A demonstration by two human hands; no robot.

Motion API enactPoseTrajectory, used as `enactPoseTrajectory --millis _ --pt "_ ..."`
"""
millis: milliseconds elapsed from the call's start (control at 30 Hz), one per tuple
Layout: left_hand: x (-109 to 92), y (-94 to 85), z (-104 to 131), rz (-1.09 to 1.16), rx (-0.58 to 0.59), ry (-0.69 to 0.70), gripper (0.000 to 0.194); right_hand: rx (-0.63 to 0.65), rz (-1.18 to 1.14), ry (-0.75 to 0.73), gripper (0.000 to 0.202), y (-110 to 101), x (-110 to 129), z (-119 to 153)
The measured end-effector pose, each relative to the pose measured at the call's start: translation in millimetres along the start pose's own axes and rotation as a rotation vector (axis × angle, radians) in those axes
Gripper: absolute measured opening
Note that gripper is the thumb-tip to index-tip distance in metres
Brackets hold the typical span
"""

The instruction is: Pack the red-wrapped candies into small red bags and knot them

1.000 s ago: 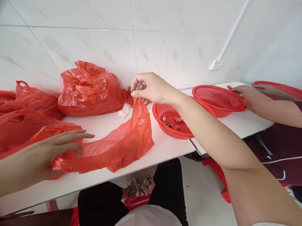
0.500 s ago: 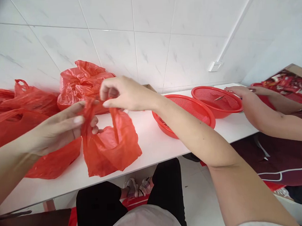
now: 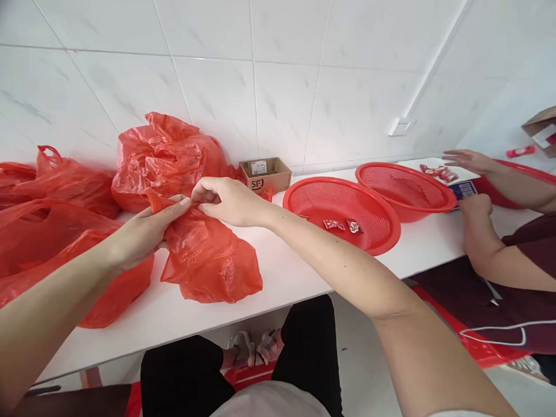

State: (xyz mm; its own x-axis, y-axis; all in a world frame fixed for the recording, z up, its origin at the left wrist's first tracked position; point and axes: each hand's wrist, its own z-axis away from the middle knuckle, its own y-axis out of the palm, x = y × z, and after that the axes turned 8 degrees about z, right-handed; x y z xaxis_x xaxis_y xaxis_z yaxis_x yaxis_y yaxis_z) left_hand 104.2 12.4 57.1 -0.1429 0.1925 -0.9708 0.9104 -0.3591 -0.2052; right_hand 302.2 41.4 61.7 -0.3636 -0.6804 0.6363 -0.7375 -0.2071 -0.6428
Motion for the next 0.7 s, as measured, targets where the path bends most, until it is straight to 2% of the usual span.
enactPoseTrajectory --millis 100,200,333,400,500,600,700 --pt "-2.3 3.9 -2.1 0.203 0.038 -0.162 0.028 -0.174 0.042 -0.011 0.004 3.3 8.8 4.4" --pt "-4.1 1.4 -5.1 0.249 0.041 -0.099 0.023 -0.345 0.13 -0.033 0.008 11.3 29.6 14.3" --pt "-2.7 -9.6 -4.6 0.251 0.159 -0.038 0.017 -0.408 0.191 -0.163 0.014 28.8 42.5 29.2" --pt "-2.7 -13.8 -2.2 0.216 0.153 -0.038 0.013 -0.363 0.154 -0.189 0.034 35.9 34.3 31.9" --pt "-3.4 -16.6 1.2 0.014 0.179 -0.041 0.007 -0.154 -0.025 -0.122 0.073 40.7 7.7 30.8" --pt "2.4 -16.5 2.0 -0.366 0.144 0.086 0.01 0.034 -0.262 0.006 0.071 40.3 -18.8 30.2" --pt "17.8 -12.8 2.6 -0.691 -0.039 0.4 0.016 0.066 -0.512 0.14 0.059 40.4 -30.7 32.4"
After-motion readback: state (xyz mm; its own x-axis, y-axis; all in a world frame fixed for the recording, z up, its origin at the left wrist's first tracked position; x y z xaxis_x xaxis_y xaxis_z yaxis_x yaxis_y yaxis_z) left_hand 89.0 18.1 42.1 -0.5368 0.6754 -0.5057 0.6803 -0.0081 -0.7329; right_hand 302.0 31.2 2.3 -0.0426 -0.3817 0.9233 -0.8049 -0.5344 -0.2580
